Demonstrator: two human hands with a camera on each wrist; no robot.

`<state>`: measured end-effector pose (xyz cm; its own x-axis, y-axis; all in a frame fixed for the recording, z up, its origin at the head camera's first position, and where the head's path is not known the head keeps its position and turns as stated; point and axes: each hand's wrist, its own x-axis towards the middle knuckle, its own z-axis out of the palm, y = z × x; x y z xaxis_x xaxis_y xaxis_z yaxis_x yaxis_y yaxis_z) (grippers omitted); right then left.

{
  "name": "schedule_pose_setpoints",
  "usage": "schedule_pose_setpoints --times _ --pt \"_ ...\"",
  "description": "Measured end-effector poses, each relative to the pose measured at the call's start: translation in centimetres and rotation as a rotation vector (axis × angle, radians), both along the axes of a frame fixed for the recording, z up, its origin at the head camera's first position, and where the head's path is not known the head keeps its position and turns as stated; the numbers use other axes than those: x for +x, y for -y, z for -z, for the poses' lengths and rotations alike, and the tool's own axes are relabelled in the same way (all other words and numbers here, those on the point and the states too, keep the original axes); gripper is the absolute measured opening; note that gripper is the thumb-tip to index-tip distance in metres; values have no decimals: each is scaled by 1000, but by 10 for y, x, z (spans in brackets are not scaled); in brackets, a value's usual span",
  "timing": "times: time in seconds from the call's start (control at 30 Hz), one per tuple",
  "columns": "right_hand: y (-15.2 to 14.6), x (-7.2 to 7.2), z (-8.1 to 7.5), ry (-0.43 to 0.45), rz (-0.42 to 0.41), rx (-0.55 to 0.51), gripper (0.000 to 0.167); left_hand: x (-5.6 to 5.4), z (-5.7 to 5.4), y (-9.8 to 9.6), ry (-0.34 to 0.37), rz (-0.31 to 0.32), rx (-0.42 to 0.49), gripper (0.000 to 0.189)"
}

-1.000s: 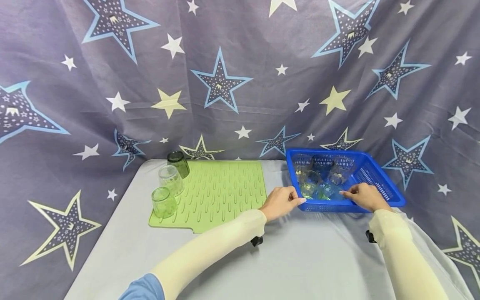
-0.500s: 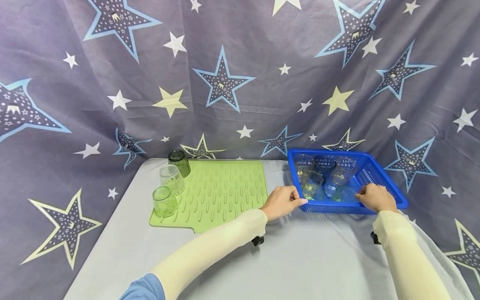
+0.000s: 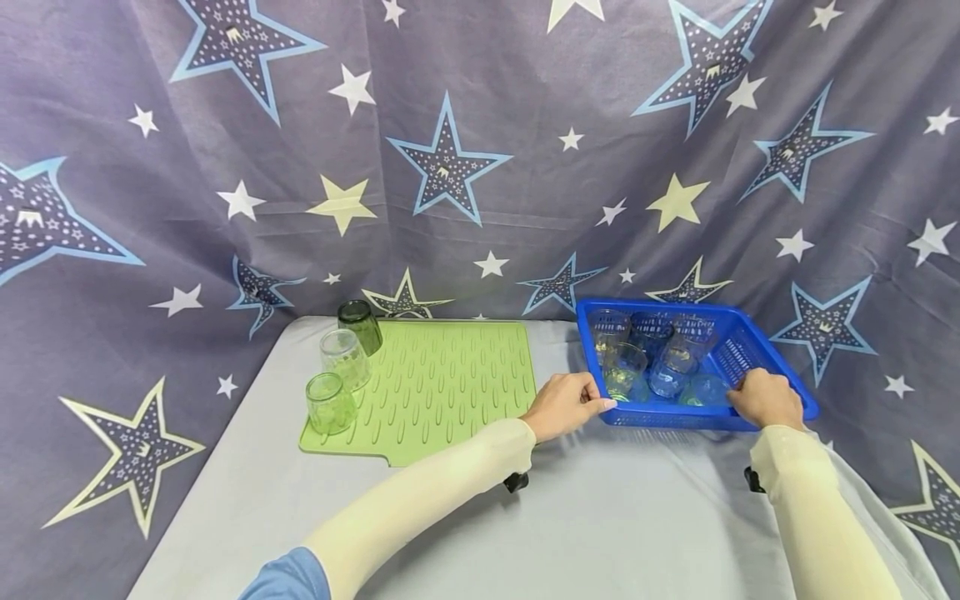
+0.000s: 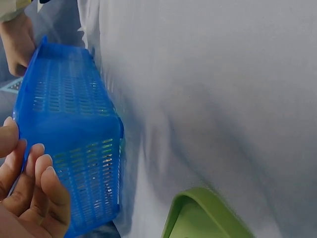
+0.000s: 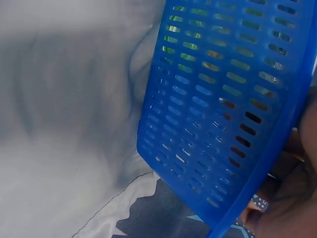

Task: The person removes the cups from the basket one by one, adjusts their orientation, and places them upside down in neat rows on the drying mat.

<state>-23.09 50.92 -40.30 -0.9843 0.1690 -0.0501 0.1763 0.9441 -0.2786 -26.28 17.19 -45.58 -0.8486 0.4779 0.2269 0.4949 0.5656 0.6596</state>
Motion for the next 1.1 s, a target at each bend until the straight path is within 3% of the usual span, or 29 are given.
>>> schedule_pose_setpoints --times 0.23,0.47,0.67,0.9,1.1 --pt "-2 7 1 -186 59 26 26 1 -3 1 28 8 -12 30" --pt "-4 18 -5 -251 152 -38 32 -2 -3 4 26 28 4 29" --pt "-6 26 -7 -308 169 -113 35 -8 -2 11 60 49 52 34" --pt "3 28 -9 -301 155 -283 40 -11 -5 21 94 58 95 37" --pt "19 30 -9 -272 113 -321 42 -10 -6 26 140 87 168 36"
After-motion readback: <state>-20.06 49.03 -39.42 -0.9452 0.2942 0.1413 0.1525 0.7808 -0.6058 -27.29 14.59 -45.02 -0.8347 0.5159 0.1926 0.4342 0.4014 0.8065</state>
